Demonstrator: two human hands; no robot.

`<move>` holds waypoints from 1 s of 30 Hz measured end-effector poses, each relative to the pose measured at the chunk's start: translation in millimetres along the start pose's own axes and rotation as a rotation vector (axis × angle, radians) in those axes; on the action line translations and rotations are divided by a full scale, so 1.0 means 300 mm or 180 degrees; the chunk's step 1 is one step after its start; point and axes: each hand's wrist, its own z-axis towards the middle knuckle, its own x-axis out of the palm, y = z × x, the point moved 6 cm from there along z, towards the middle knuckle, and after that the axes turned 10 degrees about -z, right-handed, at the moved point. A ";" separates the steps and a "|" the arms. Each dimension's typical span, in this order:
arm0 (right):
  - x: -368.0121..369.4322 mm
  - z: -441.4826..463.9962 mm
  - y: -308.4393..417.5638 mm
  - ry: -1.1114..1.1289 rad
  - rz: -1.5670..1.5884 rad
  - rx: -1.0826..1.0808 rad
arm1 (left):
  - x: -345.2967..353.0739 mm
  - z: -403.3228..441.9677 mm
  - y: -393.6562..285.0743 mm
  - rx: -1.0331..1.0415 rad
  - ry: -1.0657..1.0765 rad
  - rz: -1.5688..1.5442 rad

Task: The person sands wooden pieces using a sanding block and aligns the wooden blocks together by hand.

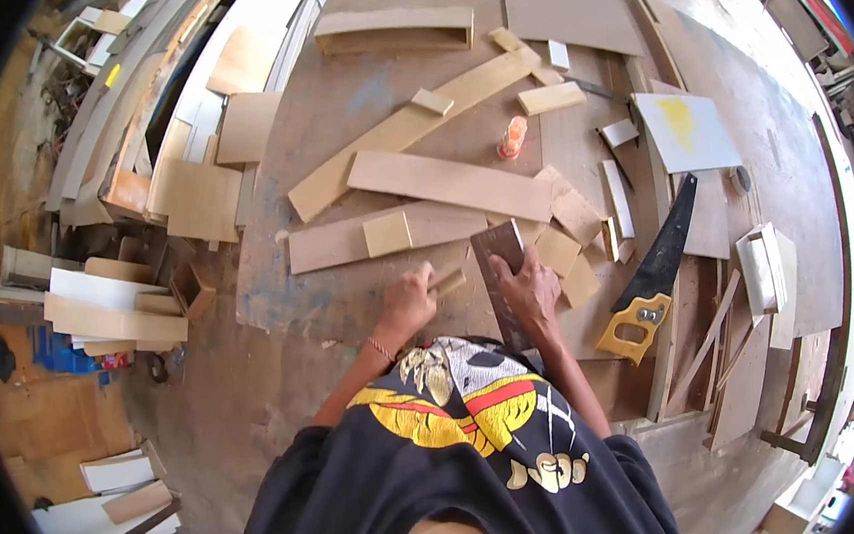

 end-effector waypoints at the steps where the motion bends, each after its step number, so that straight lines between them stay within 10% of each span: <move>1: 0.000 -0.009 0.021 0.0167 0.0103 0.0024 | -0.001 0.007 0.005 0.0139 0.0085 0.0079; 12: -0.027 0.027 0.029 0.0132 -0.0072 0.0163 | 0.007 0.069 0.003 0.0423 -0.0306 -0.0929; 30: -0.075 -0.010 0.152 -0.0054 -0.0229 -0.0539 | 0.141 0.050 -0.040 0.1225 -0.0121 0.0605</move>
